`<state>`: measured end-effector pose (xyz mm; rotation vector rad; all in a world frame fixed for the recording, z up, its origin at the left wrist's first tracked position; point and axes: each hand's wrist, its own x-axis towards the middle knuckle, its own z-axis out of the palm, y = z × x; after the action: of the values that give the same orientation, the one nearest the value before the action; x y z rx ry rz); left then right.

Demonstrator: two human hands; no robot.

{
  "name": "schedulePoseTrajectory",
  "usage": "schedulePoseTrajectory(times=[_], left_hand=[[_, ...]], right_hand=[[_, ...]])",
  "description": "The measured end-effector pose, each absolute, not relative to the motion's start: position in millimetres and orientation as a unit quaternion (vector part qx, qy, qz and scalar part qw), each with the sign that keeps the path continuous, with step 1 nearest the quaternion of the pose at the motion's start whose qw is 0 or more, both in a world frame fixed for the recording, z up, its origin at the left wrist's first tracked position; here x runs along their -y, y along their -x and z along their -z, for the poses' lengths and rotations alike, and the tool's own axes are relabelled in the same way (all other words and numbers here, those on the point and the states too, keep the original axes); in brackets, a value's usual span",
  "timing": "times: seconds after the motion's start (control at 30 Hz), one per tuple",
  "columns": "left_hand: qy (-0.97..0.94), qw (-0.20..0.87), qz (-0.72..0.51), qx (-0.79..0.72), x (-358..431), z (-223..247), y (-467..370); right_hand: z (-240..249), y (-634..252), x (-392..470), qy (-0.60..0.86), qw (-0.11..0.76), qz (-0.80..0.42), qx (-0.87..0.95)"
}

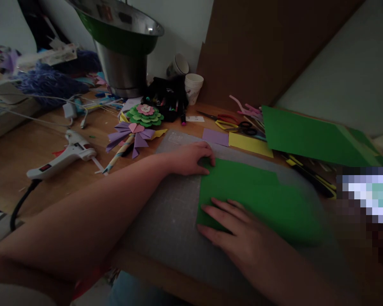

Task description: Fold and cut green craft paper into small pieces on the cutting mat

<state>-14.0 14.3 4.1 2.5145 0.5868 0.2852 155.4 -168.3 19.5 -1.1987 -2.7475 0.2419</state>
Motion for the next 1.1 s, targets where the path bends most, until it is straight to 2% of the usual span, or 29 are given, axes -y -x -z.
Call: schedulePoseTrajectory(times=[1.1], left_hand=[[-0.93,0.285,-0.108,-0.207,-15.5,-5.0,14.9]], right_hand=[[-16.9,-158.7,167.6,0.396,0.073,-0.078,0.912]])
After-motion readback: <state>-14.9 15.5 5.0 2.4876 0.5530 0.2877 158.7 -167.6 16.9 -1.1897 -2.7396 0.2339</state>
